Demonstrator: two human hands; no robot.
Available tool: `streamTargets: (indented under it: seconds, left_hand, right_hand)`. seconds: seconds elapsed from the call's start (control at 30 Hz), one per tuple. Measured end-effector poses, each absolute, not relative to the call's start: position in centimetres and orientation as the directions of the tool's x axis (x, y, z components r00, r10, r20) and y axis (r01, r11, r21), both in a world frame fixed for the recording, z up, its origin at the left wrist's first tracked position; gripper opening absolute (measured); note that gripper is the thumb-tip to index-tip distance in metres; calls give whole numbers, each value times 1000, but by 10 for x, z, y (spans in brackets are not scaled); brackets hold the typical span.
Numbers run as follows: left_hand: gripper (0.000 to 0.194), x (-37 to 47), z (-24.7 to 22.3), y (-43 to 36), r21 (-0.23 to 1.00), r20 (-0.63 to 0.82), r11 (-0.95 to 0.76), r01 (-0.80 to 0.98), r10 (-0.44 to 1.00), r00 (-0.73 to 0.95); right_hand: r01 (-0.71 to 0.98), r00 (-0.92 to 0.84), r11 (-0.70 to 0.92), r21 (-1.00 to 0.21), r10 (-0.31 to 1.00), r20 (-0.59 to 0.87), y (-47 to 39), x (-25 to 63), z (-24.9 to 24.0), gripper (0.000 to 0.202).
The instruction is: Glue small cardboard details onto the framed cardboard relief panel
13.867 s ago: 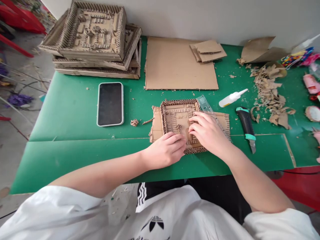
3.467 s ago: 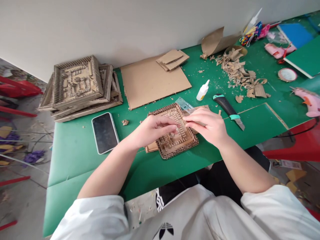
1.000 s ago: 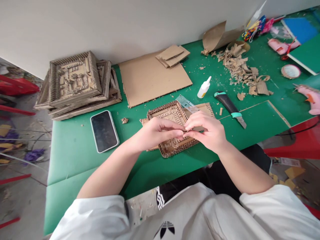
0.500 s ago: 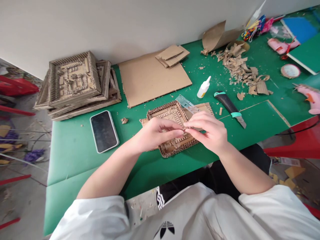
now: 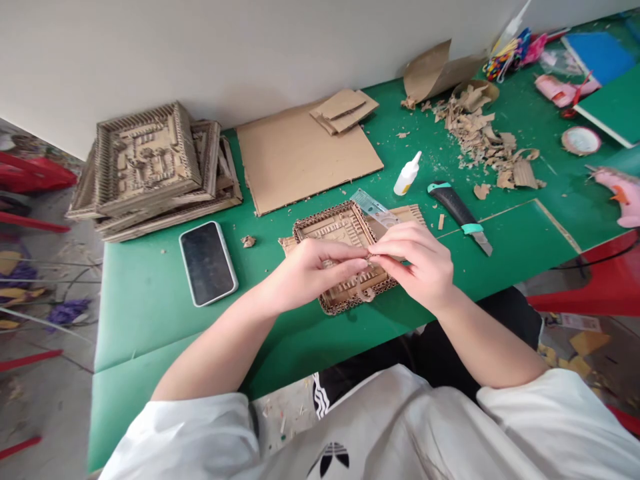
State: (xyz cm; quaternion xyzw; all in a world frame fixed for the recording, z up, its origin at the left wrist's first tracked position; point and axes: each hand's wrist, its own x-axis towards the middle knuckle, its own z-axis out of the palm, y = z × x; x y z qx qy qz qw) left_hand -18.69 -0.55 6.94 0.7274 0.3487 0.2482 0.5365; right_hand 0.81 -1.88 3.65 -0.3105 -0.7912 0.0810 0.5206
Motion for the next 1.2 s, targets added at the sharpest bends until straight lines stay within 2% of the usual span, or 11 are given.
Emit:
streamTargets:
  seconds: [0.33, 0.57, 0.73, 0.97, 1.2]
  left_hand:
    - [18, -184, 67, -6, 959, 24, -191, 207, 787, 617]
    - [16, -183, 65, -7, 960, -3, -158, 231, 819, 574]
    - [18, -184, 62, -4, 966, -23, -124, 228, 836, 548]
    - [20, -182, 59, -4, 992, -76, 11, 127, 852, 519]
    - [17, -181, 58, -6, 986, -88, 11, 168, 882, 462]
  right_hand:
    - [357, -291, 768, -531, 632, 718, -19, 8, 37, 13]
    - [372, -346, 759, -535, 648, 678, -18, 7, 36, 10]
    - [391, -388, 788, -476, 610, 691, -18, 11, 35, 26]
    - [480, -332, 805, -349, 535, 777, -21, 8, 36, 27]
    - [515, -265, 770, -376, 560, 785, -21, 7, 35, 25]
